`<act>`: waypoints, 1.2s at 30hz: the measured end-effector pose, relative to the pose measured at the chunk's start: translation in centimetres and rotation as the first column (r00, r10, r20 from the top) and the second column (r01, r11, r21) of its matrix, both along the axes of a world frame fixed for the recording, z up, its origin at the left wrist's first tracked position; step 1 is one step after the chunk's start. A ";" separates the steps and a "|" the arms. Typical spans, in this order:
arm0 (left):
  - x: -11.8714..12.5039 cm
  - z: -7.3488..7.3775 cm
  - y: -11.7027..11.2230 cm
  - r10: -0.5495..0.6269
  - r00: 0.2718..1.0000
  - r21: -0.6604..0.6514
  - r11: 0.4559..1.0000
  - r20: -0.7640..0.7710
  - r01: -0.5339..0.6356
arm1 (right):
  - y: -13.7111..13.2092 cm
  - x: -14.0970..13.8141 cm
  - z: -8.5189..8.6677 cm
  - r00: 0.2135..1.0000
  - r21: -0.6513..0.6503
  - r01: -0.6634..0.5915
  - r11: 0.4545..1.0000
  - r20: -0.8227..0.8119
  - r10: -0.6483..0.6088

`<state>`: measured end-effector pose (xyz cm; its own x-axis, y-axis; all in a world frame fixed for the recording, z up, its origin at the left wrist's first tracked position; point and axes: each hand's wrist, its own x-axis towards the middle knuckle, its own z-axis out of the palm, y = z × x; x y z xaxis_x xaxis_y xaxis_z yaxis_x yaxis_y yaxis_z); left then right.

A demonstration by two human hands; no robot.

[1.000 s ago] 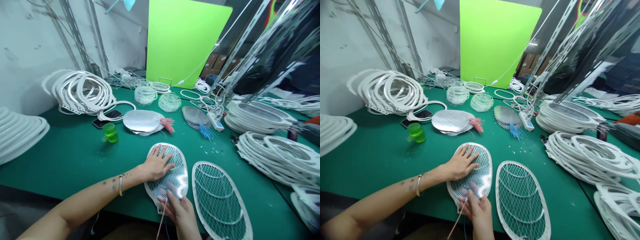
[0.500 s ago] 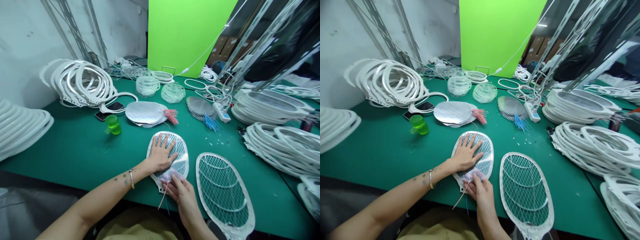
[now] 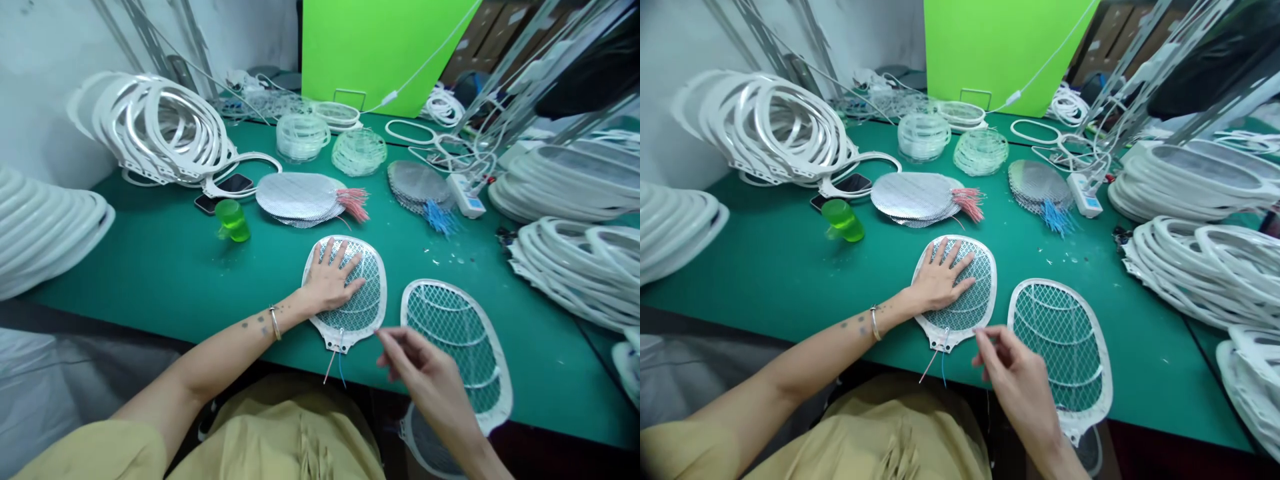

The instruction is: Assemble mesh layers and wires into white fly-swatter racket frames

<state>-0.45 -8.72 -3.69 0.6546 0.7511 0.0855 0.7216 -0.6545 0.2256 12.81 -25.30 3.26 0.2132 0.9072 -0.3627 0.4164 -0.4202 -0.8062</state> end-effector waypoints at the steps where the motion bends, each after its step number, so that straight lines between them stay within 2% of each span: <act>1: 0.0 0.0 0.0 -0.005 1.000 0.000 1.000 -0.010 0.005 | 1.1 0.2 -0.2 0.984 0.131 -0.069 0.989 0.171 0.046; 3: 0.0 0.0 0.1 -0.024 0.999 0.008 1.000 -0.031 0.024 | 3.7 0.3 -1.1 0.876 0.294 -0.310 0.904 0.457 0.152; 5: -0.1 0.0 0.1 -0.035 0.998 0.031 0.999 -0.049 0.037 | 6.1 0.1 -2.6 0.733 0.283 -0.547 0.788 0.616 0.287; 7: 0.0 0.0 0.1 -0.037 0.997 0.048 0.998 -0.063 0.040 | 7.7 -0.1 -4.0 0.633 0.220 -0.664 0.715 0.674 0.380; 9: 0.0 0.1 0.2 -0.046 0.996 0.041 0.998 -0.070 0.049 | 8.2 -0.1 -5.1 0.611 0.201 -0.670 0.715 0.697 0.376; 13: -0.1 0.5 0.4 -0.067 0.997 0.000 0.998 -0.048 0.067 | 7.8 0.5 -6.3 0.612 0.207 -0.609 0.765 0.737 0.288; 16: -0.2 0.7 0.7 -0.091 0.995 -0.004 0.996 -0.036 0.091 | 7.7 1.1 -6.7 0.575 0.187 -0.644 0.742 0.758 0.308; 18: -0.3 0.6 0.8 -0.101 0.994 -0.001 0.995 -0.033 0.101 | 7.9 1.4 -6.6 0.579 0.169 -0.660 0.732 0.736 0.351; 21: -0.4 0.5 0.7 -0.109 0.994 -0.007 0.994 -0.030 0.109 | 8.1 1.5 -5.5 0.646 0.138 -0.619 0.773 0.649 0.401; 23: -0.3 0.3 0.6 -0.113 0.993 -0.004 0.994 -0.029 0.113 | 8.1 1.2 -4.7 0.663 0.141 -0.594 0.792 0.644 0.382; 24: -0.3 0.3 0.6 -0.113 0.993 0.000 0.994 -0.034 0.113 | 8.0 0.9 -4.4 0.644 0.148 -0.603 0.784 0.670 0.369; 27: -0.2 0.4 1.0 -0.133 0.988 -0.023 0.991 -0.080 0.132 | 7.8 0.1 -4.8 0.512 0.116 -0.699 0.706 0.771 0.380; 29: -0.4 1.0 1.9 -0.179 0.976 -0.107 0.980 -0.122 0.167 | 7.8 -0.3 -5.7 0.444 0.060 -0.732 0.678 0.798 0.409; 32: -1.9 3.0 3.1 -0.180 0.981 -0.248 0.956 -0.075 0.157 | 7.9 -0.4 -6.9 0.406 -0.002 -0.725 0.689 0.806 0.430; 34: -3.9 4.6 2.5 -0.143 0.986 -0.201 0.967 0.085 0.158 | 8.0 -0.3 -7.1 0.387 -0.028 -0.723 0.690 0.811 0.439; 35: -5.1 5.2 1.6 -0.171 0.969 -0.141 0.970 0.180 0.197 | 8.1 -0.3 -7.1 0.376 -0.041 -0.726 0.687 0.812 0.446; 36: -6.4 5.7 0.4 -0.248 0.934 -0.077 0.958 0.258 0.276 | 8.1 -0.3 -7.1 0.365 -0.054 -0.730 0.681 0.811 0.456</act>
<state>-6.80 -8.32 1.99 0.7990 0.5694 0.1932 0.4416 -0.7738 0.4541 12.53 -17.21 -3.82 -0.3748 0.9229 -0.0875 0.9246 0.3652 -0.1086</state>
